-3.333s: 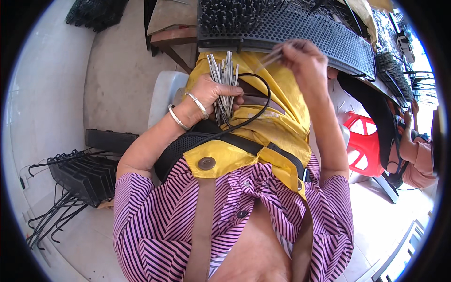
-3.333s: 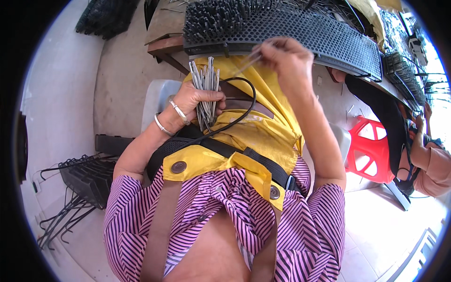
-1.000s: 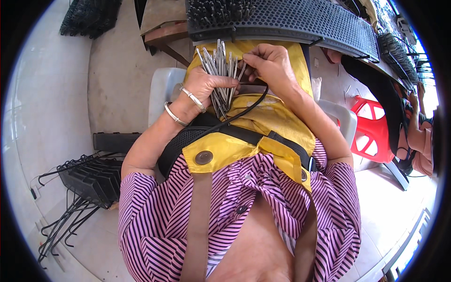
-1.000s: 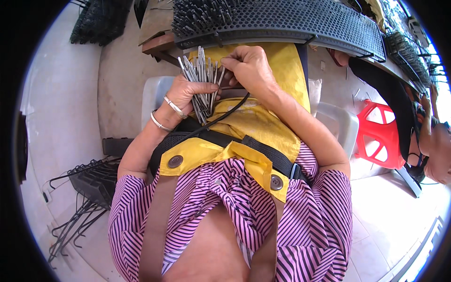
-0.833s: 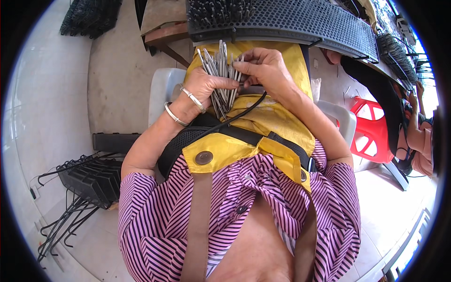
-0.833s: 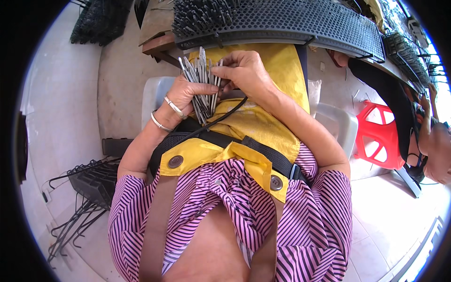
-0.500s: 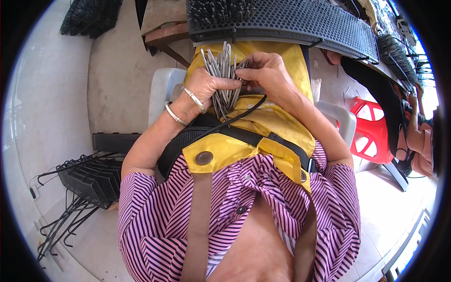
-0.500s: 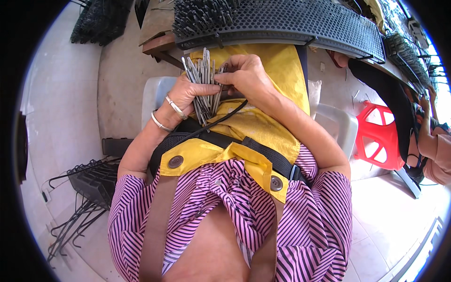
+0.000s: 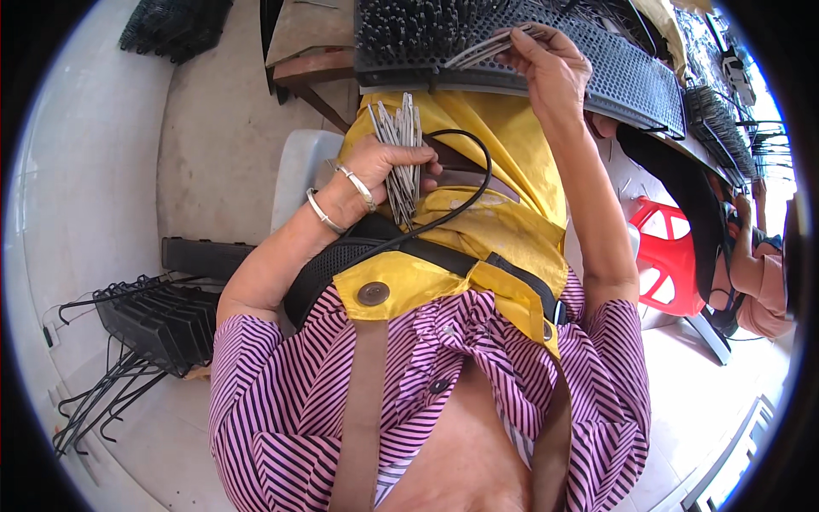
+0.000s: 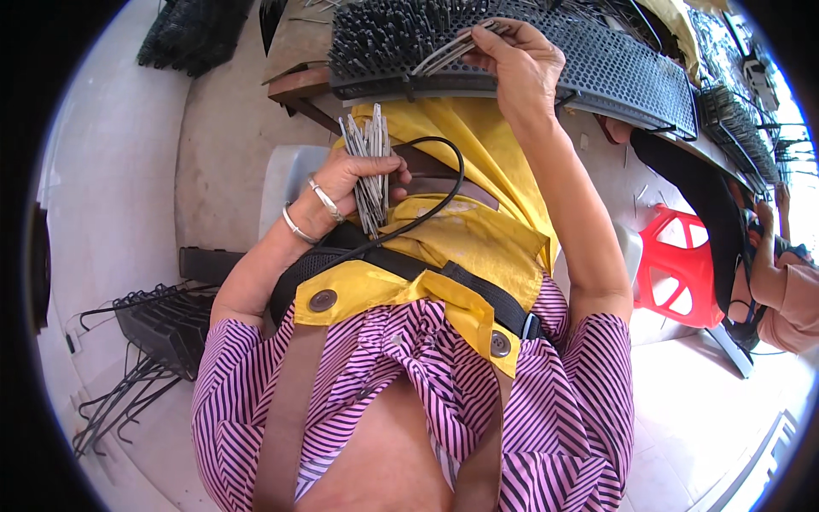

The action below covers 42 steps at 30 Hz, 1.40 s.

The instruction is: Inserting thin metal rods into a curved black mesh grate.

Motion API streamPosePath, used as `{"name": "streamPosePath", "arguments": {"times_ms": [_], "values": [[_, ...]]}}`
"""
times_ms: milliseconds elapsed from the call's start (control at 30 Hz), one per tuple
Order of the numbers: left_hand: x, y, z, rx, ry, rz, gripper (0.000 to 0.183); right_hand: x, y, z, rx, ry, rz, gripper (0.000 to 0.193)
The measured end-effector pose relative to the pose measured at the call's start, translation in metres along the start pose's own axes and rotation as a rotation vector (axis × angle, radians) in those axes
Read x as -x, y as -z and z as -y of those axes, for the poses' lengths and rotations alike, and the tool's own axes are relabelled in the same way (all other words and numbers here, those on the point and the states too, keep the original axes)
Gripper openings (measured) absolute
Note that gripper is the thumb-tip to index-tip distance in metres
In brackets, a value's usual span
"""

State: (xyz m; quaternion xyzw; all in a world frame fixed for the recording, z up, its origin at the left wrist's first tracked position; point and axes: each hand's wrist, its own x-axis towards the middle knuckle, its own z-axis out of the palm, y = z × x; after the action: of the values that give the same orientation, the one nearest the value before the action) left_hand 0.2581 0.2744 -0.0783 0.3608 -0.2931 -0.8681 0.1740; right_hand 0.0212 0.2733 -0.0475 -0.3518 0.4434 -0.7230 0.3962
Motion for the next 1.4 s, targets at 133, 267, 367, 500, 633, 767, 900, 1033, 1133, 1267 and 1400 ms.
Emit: {"name": "streamPosePath", "arguments": {"times_ms": [133,267,367,500,633,767,900,1033,1133,1267,1400], "values": [[0.001,0.0,-0.001,0.008,0.018,-0.006,0.013,-0.01,-0.005,-0.009,0.061,0.132,0.044,0.009],[0.001,0.0,-0.001,0.021,0.016,-0.009,0.013,-0.011,-0.008,-0.012,0.15,0.255,0.08,0.011],[0.0,0.001,0.001,0.039,0.031,-0.009,0.012,-0.007,-0.012,-0.011,0.257,0.288,0.083,0.011],[0.0,0.002,0.003,0.052,0.039,-0.01,0.012,-0.006,-0.012,-0.01,0.25,0.266,0.108,0.012],[-0.001,0.003,0.003,0.053,0.039,-0.002,0.012,-0.01,-0.014,-0.005,0.501,0.316,0.233,0.013],[-0.003,0.003,0.0,0.044,0.047,0.027,0.012,-0.016,-0.018,0.002,0.821,0.457,0.337,0.013],[-0.006,0.006,0.001,0.066,0.054,0.007,0.013,-0.019,-0.037,0.008,0.721,0.42,0.286,0.011],[-0.008,0.008,0.004,0.087,0.063,0.016,0.013,-0.023,-0.043,0.011,0.669,0.58,0.438,0.01],[-0.007,0.009,0.005,0.091,0.058,0.011,0.013,-0.023,-0.047,0.012,1.019,0.465,0.405,0.009],[-0.008,0.009,0.005,0.09,0.059,0.018,0.012,-0.026,-0.047,0.006,0.968,0.602,0.425,0.01],[-0.009,0.008,0.003,0.092,0.081,0.012,0.012,-0.023,-0.046,0.007,0.962,0.488,0.43,0.008]]}}
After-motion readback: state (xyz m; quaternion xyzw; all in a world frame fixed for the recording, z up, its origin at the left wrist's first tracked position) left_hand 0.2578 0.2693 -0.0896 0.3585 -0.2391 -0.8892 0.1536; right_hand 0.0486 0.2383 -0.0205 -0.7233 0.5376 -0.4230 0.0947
